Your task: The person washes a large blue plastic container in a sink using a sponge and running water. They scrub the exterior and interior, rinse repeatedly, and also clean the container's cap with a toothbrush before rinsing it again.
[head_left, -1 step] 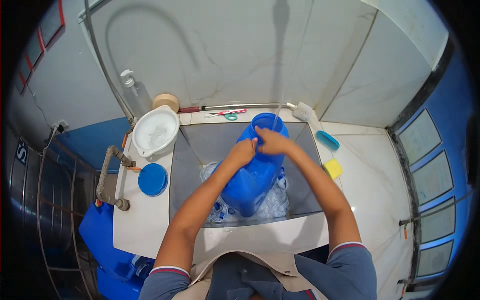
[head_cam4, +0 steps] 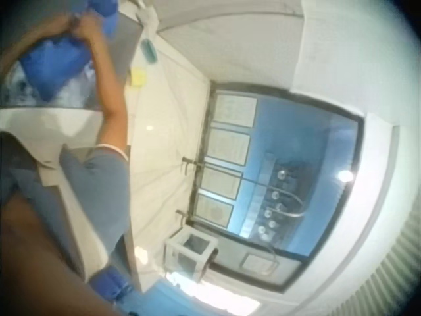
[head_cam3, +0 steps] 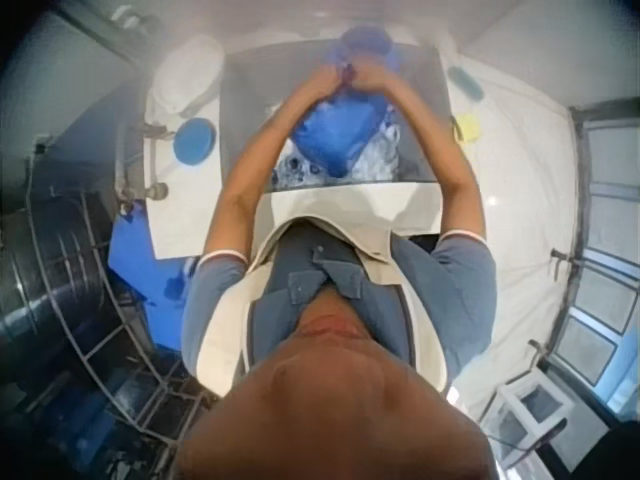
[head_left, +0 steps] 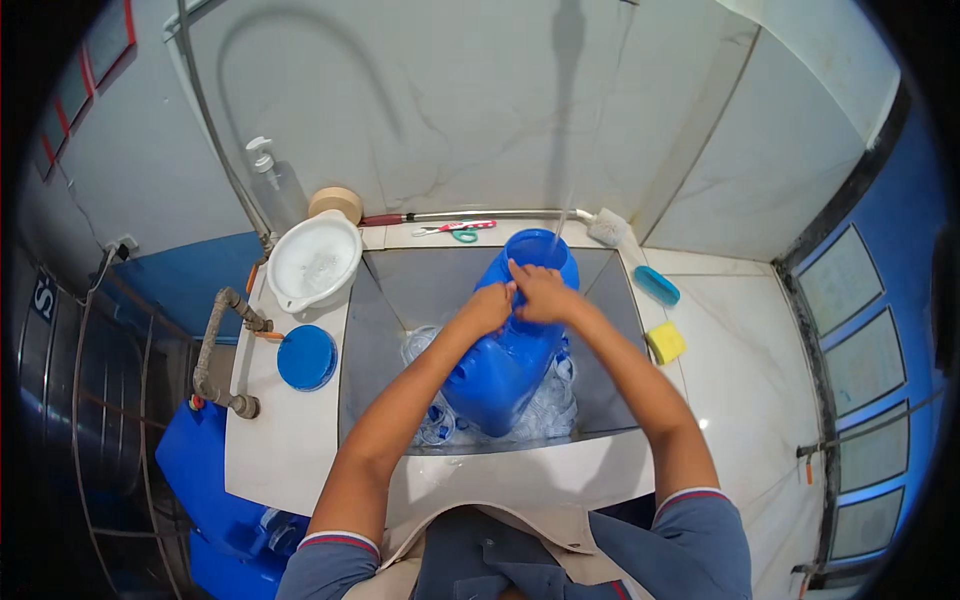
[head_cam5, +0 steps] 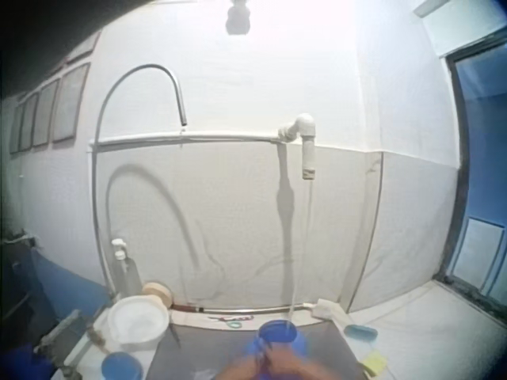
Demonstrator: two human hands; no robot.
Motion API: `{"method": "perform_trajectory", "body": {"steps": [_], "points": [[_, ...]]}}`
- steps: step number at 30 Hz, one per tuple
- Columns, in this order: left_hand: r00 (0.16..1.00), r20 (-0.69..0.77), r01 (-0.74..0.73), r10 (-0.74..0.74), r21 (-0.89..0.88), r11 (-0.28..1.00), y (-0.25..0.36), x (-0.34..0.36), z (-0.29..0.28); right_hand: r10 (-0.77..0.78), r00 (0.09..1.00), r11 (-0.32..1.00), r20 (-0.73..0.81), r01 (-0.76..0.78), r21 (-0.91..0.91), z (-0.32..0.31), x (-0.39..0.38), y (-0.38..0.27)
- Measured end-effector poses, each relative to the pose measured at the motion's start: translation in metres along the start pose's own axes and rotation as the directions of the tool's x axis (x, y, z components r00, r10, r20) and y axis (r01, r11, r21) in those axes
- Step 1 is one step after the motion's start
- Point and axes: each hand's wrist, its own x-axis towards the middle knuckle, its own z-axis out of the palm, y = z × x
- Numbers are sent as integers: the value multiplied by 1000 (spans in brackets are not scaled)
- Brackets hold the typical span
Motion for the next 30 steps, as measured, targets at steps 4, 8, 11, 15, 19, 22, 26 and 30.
{"method": "perform_trajectory", "body": {"steps": [4, 8, 11, 15, 19, 22, 26, 30], "points": [[980, 126, -123, 154, -225, 966, -20, -43, -7, -78, 915, 993, -395, 35, -117, 11, -29, 1], [960, 1, 242, -281, -512, 824, -63, -126, -18, -32, 874, 987, -485, -49, -153, 9, -49, 6], [799, 75, 470, -596, -697, 542, -110, -170, -11, -64, 889, 995, -454, 20, -103, 6, -35, -20], [619, 161, 603, -768, -724, 334, -140, -176, -21, -62, 787, 985, -614, -53, -167, -64, 4, -47], [662, 196, 389, -723, -915, 108, -160, -165, -36, -15, 615, 999, -788, -26, -39, -166, 9, -65], [799, 160, 202, -580, -979, 9, -122, -161, -34, -1, 576, 999, -817, -37, -27, -203, 13, -43], [819, 183, 148, -544, -983, -109, -63, -215, -32, 153, 795, 982, -587, -187, 3, -205, 23, -32], [875, -53, -25, -482, -998, 64, -38, -258, -114, 366, 763, 927, -533, -349, 136, -204, 12, -53]]}}
